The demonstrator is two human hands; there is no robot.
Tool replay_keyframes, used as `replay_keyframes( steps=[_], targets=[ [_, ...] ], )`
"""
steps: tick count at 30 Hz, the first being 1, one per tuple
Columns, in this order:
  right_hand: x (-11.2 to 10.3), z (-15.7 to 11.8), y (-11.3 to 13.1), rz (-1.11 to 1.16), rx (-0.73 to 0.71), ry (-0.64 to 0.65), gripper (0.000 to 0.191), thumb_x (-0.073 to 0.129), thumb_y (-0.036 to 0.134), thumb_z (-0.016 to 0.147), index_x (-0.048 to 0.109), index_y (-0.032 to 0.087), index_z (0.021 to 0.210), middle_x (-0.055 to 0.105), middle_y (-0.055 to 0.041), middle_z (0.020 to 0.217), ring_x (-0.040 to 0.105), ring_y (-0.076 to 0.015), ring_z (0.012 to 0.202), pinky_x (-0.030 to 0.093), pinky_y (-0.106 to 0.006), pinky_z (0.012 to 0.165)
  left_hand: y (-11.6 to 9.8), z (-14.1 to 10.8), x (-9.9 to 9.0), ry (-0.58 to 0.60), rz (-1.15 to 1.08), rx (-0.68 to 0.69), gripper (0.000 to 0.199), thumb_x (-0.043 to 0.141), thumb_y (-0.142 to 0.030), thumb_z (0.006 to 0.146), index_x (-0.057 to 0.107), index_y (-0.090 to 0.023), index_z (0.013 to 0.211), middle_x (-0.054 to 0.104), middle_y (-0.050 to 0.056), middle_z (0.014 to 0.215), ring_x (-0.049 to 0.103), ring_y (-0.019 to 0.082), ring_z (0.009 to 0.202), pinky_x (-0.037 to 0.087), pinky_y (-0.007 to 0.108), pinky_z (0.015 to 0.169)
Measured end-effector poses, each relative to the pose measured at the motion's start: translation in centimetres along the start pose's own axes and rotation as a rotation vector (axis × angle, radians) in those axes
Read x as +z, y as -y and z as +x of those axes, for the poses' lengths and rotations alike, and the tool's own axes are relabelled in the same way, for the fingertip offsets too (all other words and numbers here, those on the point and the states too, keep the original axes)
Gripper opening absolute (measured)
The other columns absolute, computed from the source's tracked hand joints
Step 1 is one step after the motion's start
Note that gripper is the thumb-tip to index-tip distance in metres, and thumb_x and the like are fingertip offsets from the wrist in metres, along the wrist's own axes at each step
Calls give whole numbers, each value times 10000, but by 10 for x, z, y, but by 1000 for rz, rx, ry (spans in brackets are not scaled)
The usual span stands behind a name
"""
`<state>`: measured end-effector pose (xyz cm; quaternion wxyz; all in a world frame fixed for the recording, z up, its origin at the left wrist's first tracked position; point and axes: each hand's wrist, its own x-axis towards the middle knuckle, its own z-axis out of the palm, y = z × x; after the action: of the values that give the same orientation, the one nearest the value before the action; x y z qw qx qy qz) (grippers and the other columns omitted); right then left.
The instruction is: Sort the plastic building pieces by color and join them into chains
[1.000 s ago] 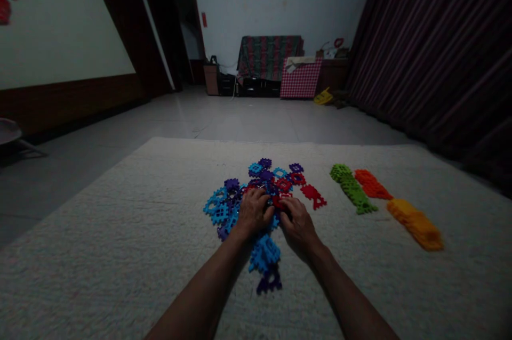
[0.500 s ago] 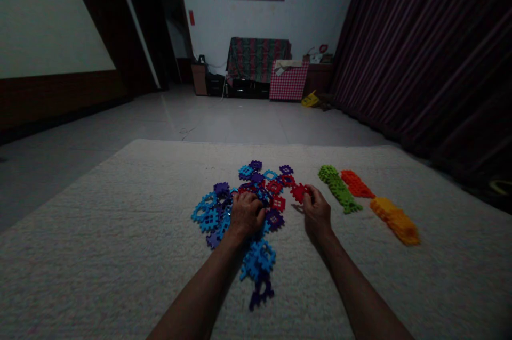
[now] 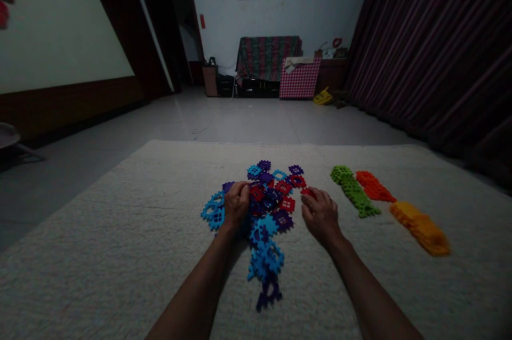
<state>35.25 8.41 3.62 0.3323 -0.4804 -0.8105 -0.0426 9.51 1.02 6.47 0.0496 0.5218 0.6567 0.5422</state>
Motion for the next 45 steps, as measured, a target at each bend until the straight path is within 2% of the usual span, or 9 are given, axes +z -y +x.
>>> replay_keyframes(
  steps=[3, 7, 10, 15, 20, 26, 31, 37, 45],
  targets=[
    [1, 1, -3, -16, 4, 10, 218, 515, 205, 866, 692, 237, 990, 629, -87, 1245, 496, -281, 1180, 382, -455, 937, 18, 9, -12, 52, 119, -56, 241, 492, -176, 849, 722, -192, 923, 738, 61, 937, 672, 195, 875, 522, 334, 833],
    [-2, 5, 2, 117, -3, -75, 231, 507, 186, 861, 685, 222, 1003, 647, -88, 1220, 521, -283, 1177, 376, -488, 985, 29, 9, -18, 235, 289, 154, 161, 580, -189, 817, 738, -207, 844, 738, 60, 954, 650, 209, 958, 486, 375, 949],
    [-5, 4, 26, 368, -57, -99, 278, 469, 160, 859, 676, 221, 1032, 674, -90, 1130, 590, -248, 1088, 442, -450, 973, 30, 8, -17, 319, 337, 242, 172, 596, -160, 803, 744, -219, 870, 730, 58, 1034, 626, 211, 1037, 461, 395, 1005],
    [0, -8, 79, 550, -218, 104, 353, 466, 165, 872, 645, 208, 1173, 668, -108, 1180, 593, -245, 1124, 479, -450, 979, 30, 7, -16, 427, 358, 253, 236, 712, -255, 768, 732, -251, 1003, 680, 50, 1185, 554, 240, 1172, 407, 454, 1074],
    [7, -15, 89, 503, -310, 209, 473, 521, 223, 870, 519, 177, 1341, 577, -147, 1355, 496, -288, 1271, 375, -534, 1077, 24, 3, -21, 534, 407, 233, 340, 753, -358, 761, 708, -271, 1087, 598, 57, 1325, 425, 296, 1335, 355, 505, 1112],
    [-5, -11, 85, 578, -217, 213, 174, 525, 277, 888, 617, 191, 1008, 673, -85, 975, 598, -229, 945, 470, -390, 882, 19, 5, -33, 674, 385, 200, 254, 752, -320, 754, 718, -273, 1002, 527, 50, 1429, 349, 329, 1411, 313, 558, 1139],
    [-7, -8, 86, 543, -129, 195, 280, 436, 289, 938, 576, 211, 710, 619, -43, 728, 587, -197, 763, 455, -337, 761, 31, 6, -35, 630, 323, 226, 354, 613, -100, 730, 708, -272, 1025, 547, 38, 1414, 416, 251, 1380, 327, 493, 1162],
    [-2, -1, 99, 534, -97, 222, 185, 481, 213, 886, 663, 206, 919, 711, -51, 898, 640, -197, 846, 465, -321, 801, 36, 11, -31, 525, 248, 242, 515, 478, -16, 645, 700, -200, 1072, 644, 76, 1230, 564, 208, 1198, 431, 402, 1097],
    [4, 8, 138, 138, -98, 403, 155, 623, 314, 845, 684, 210, 942, 723, -96, 927, 637, -249, 876, 428, -343, 779, 32, 8, -22, 448, 327, 257, 476, 594, -157, 740, 628, -211, 1211, 615, 93, 1268, 503, 250, 1257, 389, 462, 1126]
  ],
)
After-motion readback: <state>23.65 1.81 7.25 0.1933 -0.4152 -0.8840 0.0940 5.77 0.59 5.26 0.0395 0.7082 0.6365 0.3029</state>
